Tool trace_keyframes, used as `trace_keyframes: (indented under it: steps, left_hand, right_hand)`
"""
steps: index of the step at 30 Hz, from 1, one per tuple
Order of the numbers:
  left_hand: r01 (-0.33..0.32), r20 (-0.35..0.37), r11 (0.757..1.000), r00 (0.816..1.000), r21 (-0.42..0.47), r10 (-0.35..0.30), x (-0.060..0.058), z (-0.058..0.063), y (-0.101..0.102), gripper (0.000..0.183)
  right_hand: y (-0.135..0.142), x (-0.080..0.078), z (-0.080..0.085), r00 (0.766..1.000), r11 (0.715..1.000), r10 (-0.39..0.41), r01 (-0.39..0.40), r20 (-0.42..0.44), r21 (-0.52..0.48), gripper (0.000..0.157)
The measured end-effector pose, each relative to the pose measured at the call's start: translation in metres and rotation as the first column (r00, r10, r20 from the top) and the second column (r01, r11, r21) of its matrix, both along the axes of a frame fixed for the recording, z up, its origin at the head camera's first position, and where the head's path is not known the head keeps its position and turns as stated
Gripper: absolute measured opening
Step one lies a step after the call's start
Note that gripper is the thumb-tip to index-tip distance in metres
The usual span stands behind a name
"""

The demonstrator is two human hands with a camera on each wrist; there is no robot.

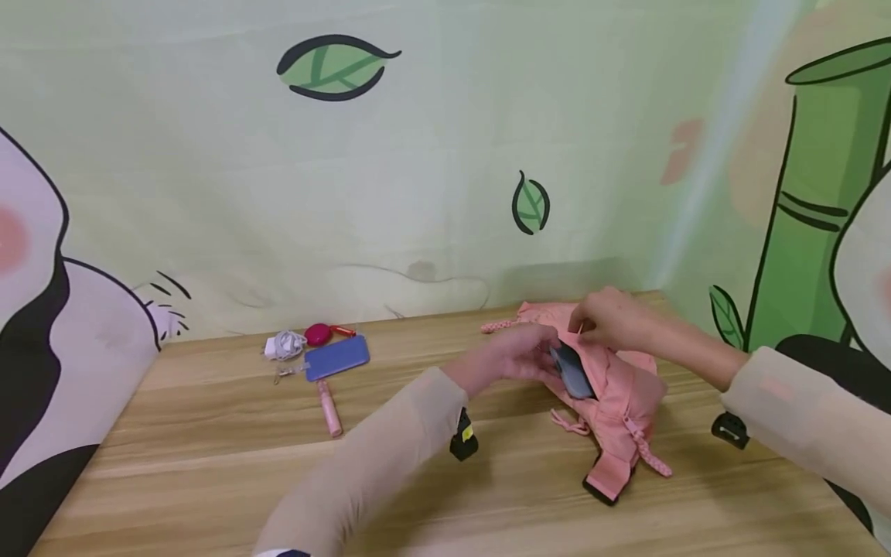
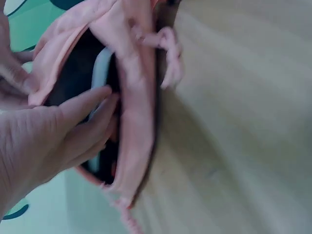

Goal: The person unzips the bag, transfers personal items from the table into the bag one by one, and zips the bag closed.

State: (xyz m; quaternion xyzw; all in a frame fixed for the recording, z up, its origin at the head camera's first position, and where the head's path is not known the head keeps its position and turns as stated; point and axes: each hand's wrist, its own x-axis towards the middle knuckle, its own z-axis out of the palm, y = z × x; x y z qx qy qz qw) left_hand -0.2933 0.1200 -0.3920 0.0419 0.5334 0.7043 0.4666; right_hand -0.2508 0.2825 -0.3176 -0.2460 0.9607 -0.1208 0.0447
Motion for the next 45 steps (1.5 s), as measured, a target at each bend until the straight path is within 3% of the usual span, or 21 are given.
trace_keyframes:
  steps: [5, 10, 15, 21, 23, 24, 25, 26, 27, 28, 29, 31, 32, 33, 34, 36, 37, 38, 39, 42, 45]
  left_hand:
    - [0.094, 0.014, 0.994, 0.996, -0.051, -0.094, -0.006, 0.016, 0.002, 0.049]
    - [-0.033, 0.179, 0.998, 0.984, 0.05, 0.024, -0.004, 0.014, 0.013, 0.063]
    - [-0.127, 0.254, 0.985, 0.963, 0.118, 0.094, 0.002, 0.002, 0.016, 0.065]
    - [-0.129, 0.181, 0.984, 0.978, 0.122, 0.105, 0.009, 0.002, -0.004, 0.064]
    - [-0.09, 0.065, 0.991, 0.994, 0.095, 0.084, 0.013, 0.006, -0.012, 0.061]
    - [-0.066, -0.023, 0.996, 0.997, 0.061, 0.068, 0.015, 0.008, -0.017, 0.058]
    - [-0.033, -0.154, 0.999, 0.987, 0.001, 0.033, 0.018, 0.011, -0.021, 0.054]
    - [0.019, -0.33, 0.996, 0.943, -0.092, -0.049, 0.021, 0.012, -0.026, 0.049]
    - [0.047, -0.505, 0.974, 0.849, -0.221, -0.156, 0.023, 0.012, -0.031, 0.047]
    - [0.04, -0.649, 0.925, 0.701, -0.377, -0.295, 0.025, 0.011, -0.034, 0.045]
    - [0.001, -0.723, 0.857, 0.535, -0.516, -0.436, 0.028, 0.01, -0.038, 0.045]
    - [-0.138, -0.717, 0.706, 0.208, -0.695, -0.666, 0.03, 0.005, -0.043, 0.048]
    - [-0.193, -0.666, 0.644, 0.074, -0.74, -0.743, 0.03, 0.0, -0.045, 0.05]
    - [-0.231, -0.608, 0.595, -0.022, -0.77, -0.794, 0.03, -0.006, -0.046, 0.054]
    - [-0.271, -0.549, 0.554, -0.101, -0.787, -0.83, 0.031, -0.013, -0.047, 0.056]
    - [-0.343, -0.467, 0.515, -0.216, -0.786, -0.857, 0.03, -0.026, -0.05, 0.059]
    - [-0.38, -0.432, 0.505, -0.263, -0.775, -0.862, 0.03, -0.033, -0.052, 0.062]
    - [-0.416, -0.403, 0.496, -0.295, -0.762, -0.866, 0.029, -0.041, -0.056, 0.064]
    - [-0.439, -0.382, 0.491, -0.315, -0.752, -0.868, 0.028, -0.046, -0.06, 0.066]
    - [-0.447, -0.375, 0.483, -0.312, -0.753, -0.873, 0.024, -0.058, -0.078, 0.069]
    - [-0.441, -0.379, 0.461, -0.266, -0.77, -0.886, 0.017, -0.061, -0.1, 0.068]
  right_hand:
    - [0.002, -0.001, 0.0, 1.0, 1.0, 0.008, -0.008, 0.0, -0.008, 0.01]
    - [0.002, 0.0, 0.001, 0.999, 1.0, 0.019, -0.019, -0.027, -0.001, 0.01]
    - [-0.001, 0.001, 0.001, 0.999, 1.0, 0.024, -0.024, -0.043, 0.003, 0.009]
    - [0.002, 0.001, -0.002, 0.997, 1.0, 0.024, -0.023, -0.067, 0.013, 0.009]
    - [0.004, 0.0, -0.002, 0.998, 1.0, 0.017, -0.017, -0.064, 0.01, 0.009]
    - [0.004, 0.0, -0.003, 0.998, 1.0, 0.012, -0.012, -0.059, 0.005, 0.009]
    - [0.005, 0.001, -0.003, 0.998, 1.0, 0.008, -0.008, -0.054, 0.001, 0.009]
    - [0.005, 0.0, -0.003, 0.999, 1.0, 0.006, -0.006, -0.051, -0.003, 0.009]
    - [0.006, 0.001, -0.003, 0.999, 1.0, 0.004, -0.005, -0.049, -0.007, 0.009]
    - [0.006, 0.001, -0.003, 0.999, 1.0, 0.002, -0.003, -0.044, -0.012, 0.009]
    - [0.007, 0.001, -0.003, 0.999, 1.0, 0.001, -0.002, -0.039, -0.015, 0.009]
    - [0.007, 0.002, -0.002, 0.999, 1.0, 0.0, -0.001, -0.045, -0.013, 0.009]
    - [0.008, 0.003, -0.002, 0.999, 1.0, 0.0, -0.001, -0.05, -0.01, 0.009]
    - [0.008, 0.003, -0.002, 0.998, 1.0, 0.0, 0.0, -0.06, -0.006, 0.008]
    - [0.008, 0.004, -0.003, 0.997, 1.0, 0.002, -0.002, -0.071, -0.002, 0.008]
    - [0.009, 0.006, -0.005, 0.995, 1.0, 0.011, -0.01, -0.099, 0.007, 0.007]
    - [0.009, 0.007, -0.006, 0.994, 1.0, 0.016, -0.015, -0.109, 0.007, 0.007]
    - [0.009, 0.008, -0.007, 0.992, 1.0, 0.023, -0.022, -0.122, 0.009, 0.007]
    - [0.009, 0.008, -0.008, 0.99, 0.999, 0.033, -0.032, -0.136, 0.01, 0.007]
    - [0.009, 0.009, -0.009, 0.985, 0.999, 0.054, -0.053, -0.166, 0.009, 0.007]
    - [0.01, 0.01, -0.009, 0.981, 0.999, 0.054, -0.053, -0.186, 0.008, 0.008]
